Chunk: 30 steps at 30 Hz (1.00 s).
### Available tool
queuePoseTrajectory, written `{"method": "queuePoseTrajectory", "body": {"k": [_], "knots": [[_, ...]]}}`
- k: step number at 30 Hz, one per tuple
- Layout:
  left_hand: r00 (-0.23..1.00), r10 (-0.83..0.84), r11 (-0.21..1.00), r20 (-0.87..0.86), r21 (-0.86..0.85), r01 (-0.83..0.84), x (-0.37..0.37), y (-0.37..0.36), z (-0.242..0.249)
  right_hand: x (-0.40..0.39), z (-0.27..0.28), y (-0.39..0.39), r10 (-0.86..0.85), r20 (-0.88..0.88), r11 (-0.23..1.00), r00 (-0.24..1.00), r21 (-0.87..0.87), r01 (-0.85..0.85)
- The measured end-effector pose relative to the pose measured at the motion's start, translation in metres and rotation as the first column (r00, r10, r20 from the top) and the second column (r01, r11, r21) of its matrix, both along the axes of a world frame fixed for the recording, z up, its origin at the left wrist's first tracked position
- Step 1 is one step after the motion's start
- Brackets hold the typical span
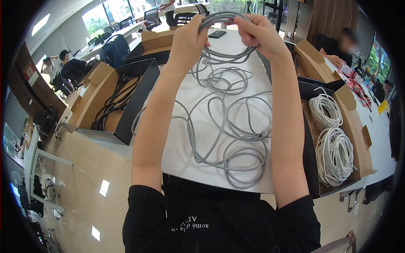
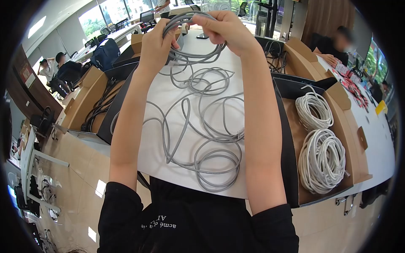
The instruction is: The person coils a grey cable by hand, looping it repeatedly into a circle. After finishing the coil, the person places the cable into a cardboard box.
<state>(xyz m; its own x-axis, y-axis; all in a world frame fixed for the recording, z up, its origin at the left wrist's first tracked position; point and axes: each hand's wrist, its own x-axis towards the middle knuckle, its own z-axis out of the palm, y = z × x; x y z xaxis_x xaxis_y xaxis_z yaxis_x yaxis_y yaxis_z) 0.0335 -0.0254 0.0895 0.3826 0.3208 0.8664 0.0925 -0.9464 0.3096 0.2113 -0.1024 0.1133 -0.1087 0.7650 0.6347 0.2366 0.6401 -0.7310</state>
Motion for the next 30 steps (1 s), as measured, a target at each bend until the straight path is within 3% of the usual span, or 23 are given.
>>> {"method": "queuePoseTrajectory", "body": {"k": [1, 5, 6, 8, 9, 10, 12, 14, 18, 20, 23, 24, 26, 28, 30], "knots": [[0.999, -0.034, 0.999, 0.006, -0.036, 0.034, 0.001, 0.002, -0.002, -0.001, 0.004, -0.002, 0.076, -0.065, 0.997, 0.995, -0.011, -0.077], [0.993, -0.12, 0.987, -0.021, -0.108, 0.117, 0.009, 0.01, -0.013, 0.002, 0.008, -0.01, -0.087, -0.004, 0.994, 0.996, 0.072, 0.087], [0.985, -0.168, 0.95, -0.05, -0.273, 0.148, 0.008, 0.007, -0.016, 0.018, 0.006, 0.0, -0.027, -0.089, 0.996, 0.996, 0.081, 0.034], [0.994, 0.015, 0.996, -0.107, 0.092, -0.005, 0.013, 0.024, -0.027, 0.027, 0.013, -0.014, 0.074, -0.215, 0.996, 0.974, 0.057, -0.063], [0.988, 0.114, 0.958, -0.107, 0.277, -0.08, 0.014, 0.027, -0.029, 0.028, 0.017, -0.019, 0.123, -0.276, 0.992, 0.953, 0.053, -0.113], [0.973, 0.19, 0.933, -0.132, 0.333, -0.137, 0.012, 0.029, -0.033, 0.025, 0.017, -0.017, -0.069, -0.194, 0.986, 0.979, 0.136, 0.096], [0.911, 0.119, 0.992, -0.394, 0.004, -0.128, 0.005, 0.031, -0.031, 0.031, 0.02, -0.024, -0.133, -0.195, 0.979, 0.972, 0.13, 0.16], [0.833, 0.012, 0.953, -0.554, -0.246, -0.177, 0.002, 0.025, -0.023, 0.033, 0.021, -0.032, -0.206, -0.179, 0.969, 0.962, 0.101, 0.226], [0.945, -0.268, 0.883, -0.186, -0.439, 0.164, 0.007, 0.041, -0.028, 0.04, 0.017, -0.029, -0.269, -0.096, 0.96, 0.958, 0.056, 0.275], [0.922, -0.386, 0.794, 0.034, -0.496, 0.351, 0.007, 0.037, -0.021, 0.039, 0.012, -0.025, -0.291, -0.036, 0.956, 0.956, 0.026, 0.292], [0.821, -0.545, 0.692, 0.169, -0.463, 0.554, 0.002, 0.023, -0.007, 0.029, 0.012, -0.022, -0.364, 0.1, 0.931, 0.926, 0.014, 0.365], [0.831, -0.547, 0.72, 0.097, -0.452, 0.526, 0.001, 0.022, -0.004, 0.024, 0.011, -0.02, -0.408, 0.156, 0.913, 0.899, 0.044, 0.407], [0.884, -0.466, 0.856, 0.017, -0.245, 0.456, 0.006, 0.02, -0.008, 0.021, 0.011, -0.016, -0.44, 0.278, 0.896, 0.854, 0.066, 0.44], [0.926, -0.374, 0.926, -0.053, 0.027, 0.376, 0.01, 0.012, -0.01, 0.008, 0.009, -0.016, -0.39, 0.269, 0.92, 0.881, 0.072, 0.385], [0.951, -0.298, 0.955, -0.079, -0.011, 0.298, 0.01, 0.003, -0.01, 0.002, 0.008, -0.016, -0.389, 0.297, 0.92, 0.872, 0.074, 0.385]]}}
